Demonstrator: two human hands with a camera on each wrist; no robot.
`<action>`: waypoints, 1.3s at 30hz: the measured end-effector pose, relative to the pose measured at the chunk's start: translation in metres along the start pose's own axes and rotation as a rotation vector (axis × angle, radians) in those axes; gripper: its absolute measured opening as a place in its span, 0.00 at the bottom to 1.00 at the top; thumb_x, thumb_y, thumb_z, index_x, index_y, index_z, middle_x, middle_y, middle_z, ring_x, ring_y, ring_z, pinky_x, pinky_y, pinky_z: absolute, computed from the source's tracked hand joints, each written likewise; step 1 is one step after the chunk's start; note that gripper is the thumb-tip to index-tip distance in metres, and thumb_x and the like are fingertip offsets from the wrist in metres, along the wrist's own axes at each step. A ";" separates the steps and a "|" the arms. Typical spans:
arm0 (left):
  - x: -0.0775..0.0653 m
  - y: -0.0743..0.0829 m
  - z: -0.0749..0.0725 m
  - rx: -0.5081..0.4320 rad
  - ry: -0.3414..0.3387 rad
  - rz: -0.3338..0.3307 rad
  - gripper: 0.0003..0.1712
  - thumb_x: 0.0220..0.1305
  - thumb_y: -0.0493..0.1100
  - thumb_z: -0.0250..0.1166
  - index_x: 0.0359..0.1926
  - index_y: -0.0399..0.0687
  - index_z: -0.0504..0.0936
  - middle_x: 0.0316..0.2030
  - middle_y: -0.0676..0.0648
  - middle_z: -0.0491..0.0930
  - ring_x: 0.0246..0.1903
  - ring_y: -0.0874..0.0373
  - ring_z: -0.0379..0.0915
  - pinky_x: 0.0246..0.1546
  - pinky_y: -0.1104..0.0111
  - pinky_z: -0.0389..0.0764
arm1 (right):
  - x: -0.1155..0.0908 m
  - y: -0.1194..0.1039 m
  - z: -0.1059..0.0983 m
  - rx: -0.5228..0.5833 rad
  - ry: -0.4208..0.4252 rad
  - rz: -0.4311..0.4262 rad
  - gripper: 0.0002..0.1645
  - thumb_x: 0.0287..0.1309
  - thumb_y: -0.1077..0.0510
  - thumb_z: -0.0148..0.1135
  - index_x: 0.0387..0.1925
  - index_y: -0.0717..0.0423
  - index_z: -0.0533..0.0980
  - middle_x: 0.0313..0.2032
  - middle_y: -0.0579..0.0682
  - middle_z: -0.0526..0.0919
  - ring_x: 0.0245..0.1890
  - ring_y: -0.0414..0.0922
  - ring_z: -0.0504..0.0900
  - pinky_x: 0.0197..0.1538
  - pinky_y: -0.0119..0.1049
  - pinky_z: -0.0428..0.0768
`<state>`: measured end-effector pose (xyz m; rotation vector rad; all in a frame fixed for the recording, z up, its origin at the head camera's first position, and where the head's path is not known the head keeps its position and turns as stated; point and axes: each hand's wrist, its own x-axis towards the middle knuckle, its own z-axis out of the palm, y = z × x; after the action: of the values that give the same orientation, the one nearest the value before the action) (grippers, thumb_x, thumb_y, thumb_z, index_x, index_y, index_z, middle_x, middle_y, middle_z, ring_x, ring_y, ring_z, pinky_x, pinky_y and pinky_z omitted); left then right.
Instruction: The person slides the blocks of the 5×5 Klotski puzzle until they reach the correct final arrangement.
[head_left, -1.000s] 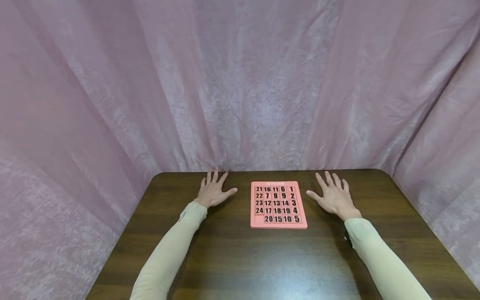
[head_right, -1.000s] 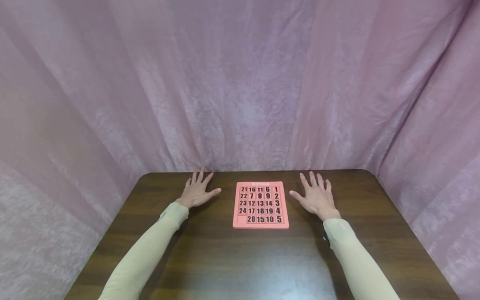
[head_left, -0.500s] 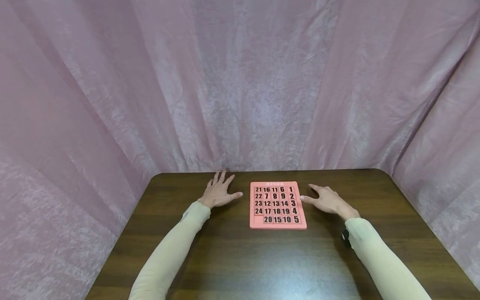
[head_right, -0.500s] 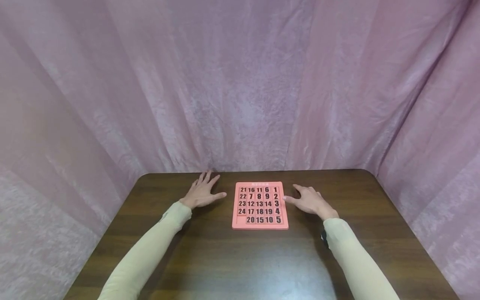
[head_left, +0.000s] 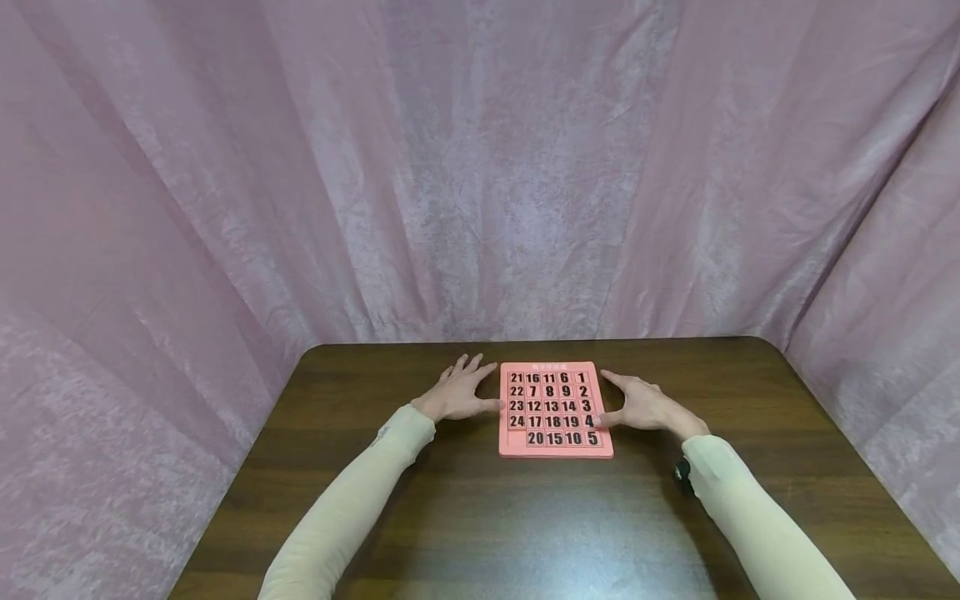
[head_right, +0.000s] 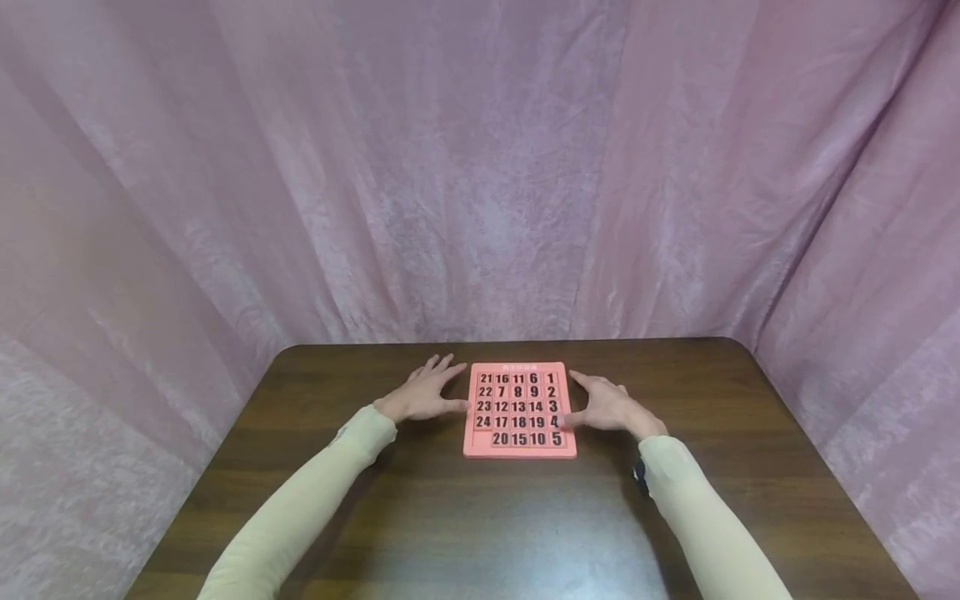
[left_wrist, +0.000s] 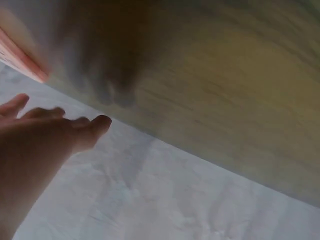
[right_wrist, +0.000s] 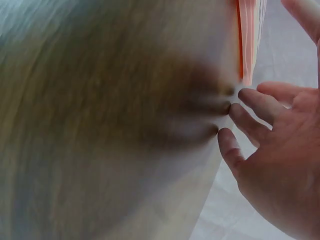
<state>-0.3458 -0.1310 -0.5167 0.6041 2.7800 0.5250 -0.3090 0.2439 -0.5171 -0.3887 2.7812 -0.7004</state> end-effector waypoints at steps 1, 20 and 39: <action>0.000 0.003 0.001 -0.018 -0.015 0.014 0.55 0.70 0.72 0.65 0.88 0.57 0.57 0.89 0.40 0.46 0.89 0.34 0.35 0.86 0.33 0.45 | 0.000 0.000 0.001 -0.003 -0.003 -0.010 0.70 0.56 0.33 0.80 0.85 0.65 0.57 0.80 0.74 0.65 0.81 0.73 0.64 0.77 0.78 0.59; 0.000 0.012 0.021 -0.070 -0.096 0.077 0.59 0.62 0.71 0.72 0.88 0.58 0.59 0.90 0.47 0.46 0.90 0.38 0.34 0.85 0.33 0.40 | -0.003 -0.007 0.004 -0.025 -0.161 -0.071 0.82 0.46 0.38 0.88 0.87 0.66 0.47 0.87 0.69 0.48 0.87 0.70 0.48 0.78 0.79 0.53; -0.012 0.032 0.036 0.043 -0.031 0.109 0.59 0.66 0.73 0.68 0.89 0.60 0.54 0.91 0.43 0.39 0.90 0.36 0.35 0.85 0.34 0.44 | -0.004 -0.003 0.007 -0.029 -0.145 -0.099 0.83 0.46 0.37 0.87 0.87 0.65 0.47 0.87 0.69 0.48 0.87 0.71 0.47 0.77 0.81 0.55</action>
<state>-0.3122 -0.0983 -0.5346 0.7697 2.7473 0.4740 -0.3024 0.2398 -0.5213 -0.5632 2.6528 -0.6276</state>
